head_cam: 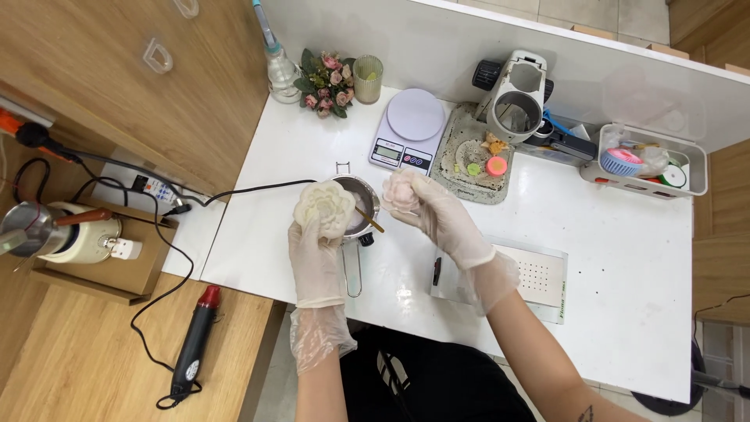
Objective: The person stirs melting wax in a metal pot on a small hot plate, then dips a flower-shaped silicone mold into the pot and presses it into the wax. They later hold the mold with a clamp and trim the wick area with a pencil-like tool, then handle other molds and adjust the pot.
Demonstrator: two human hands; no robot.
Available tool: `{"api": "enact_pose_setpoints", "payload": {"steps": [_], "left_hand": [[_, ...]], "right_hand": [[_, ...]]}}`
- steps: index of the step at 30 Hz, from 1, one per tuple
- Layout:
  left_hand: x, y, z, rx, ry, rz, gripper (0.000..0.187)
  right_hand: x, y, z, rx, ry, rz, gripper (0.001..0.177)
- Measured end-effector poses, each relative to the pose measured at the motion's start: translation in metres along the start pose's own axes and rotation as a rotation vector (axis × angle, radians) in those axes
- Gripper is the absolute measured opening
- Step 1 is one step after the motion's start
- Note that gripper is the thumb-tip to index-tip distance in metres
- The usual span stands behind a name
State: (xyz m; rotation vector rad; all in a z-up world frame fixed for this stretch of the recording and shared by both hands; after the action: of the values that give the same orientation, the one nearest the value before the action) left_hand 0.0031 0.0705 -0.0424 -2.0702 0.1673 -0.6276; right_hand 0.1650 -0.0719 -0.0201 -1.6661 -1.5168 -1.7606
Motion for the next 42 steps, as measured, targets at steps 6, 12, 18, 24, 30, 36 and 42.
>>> {"api": "enact_pose_setpoints", "payload": {"steps": [6, 12, 18, 24, 30, 36, 42], "left_hand": [[-0.023, -0.009, -0.007, 0.122, 0.005, -0.058, 0.039], [-0.042, -0.012, -0.012, 0.152, 0.107, -0.28, 0.047], [-0.042, -0.031, -0.042, 0.124, 0.217, -0.447, 0.068], [-0.039, -0.044, -0.057, 0.161, 0.249, -0.422, 0.077], [-0.04, -0.03, -0.059, 0.102, 0.291, -0.503, 0.076], [-0.042, -0.02, -0.083, -0.049, 0.258, -0.587, 0.07], [-0.041, -0.037, -0.096, -0.032, 0.233, -0.595, 0.064]], "right_hand": [[-0.012, -0.009, 0.027, 0.078, -0.239, -0.643, 0.041], [-0.016, -0.059, 0.088, 0.117, -0.068, -0.902, 0.035], [0.03, -0.076, 0.076, 0.218, -0.028, -1.393, 0.033], [0.018, -0.053, 0.074, 0.017, -0.005, -1.626, 0.035], [0.016, -0.011, 0.047, -0.001, -0.178, -1.447, 0.033], [0.024, -0.028, 0.04, 0.008, -0.027, -1.753, 0.031], [0.012, -0.071, 0.058, -0.16, 0.15, -1.913, 0.031]]}}
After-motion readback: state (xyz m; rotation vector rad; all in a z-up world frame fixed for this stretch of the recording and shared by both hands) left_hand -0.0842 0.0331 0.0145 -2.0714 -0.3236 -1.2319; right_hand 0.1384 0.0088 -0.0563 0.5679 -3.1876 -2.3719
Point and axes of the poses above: each hand's wrist, its own z-axis towards the middle knuckle, its own x-axis out of the palm, y = z × x, the point moved 9 cm from there along z, towards the middle knuckle, and after that the axes turned 14 degrees about z, right-handed, at the moved point
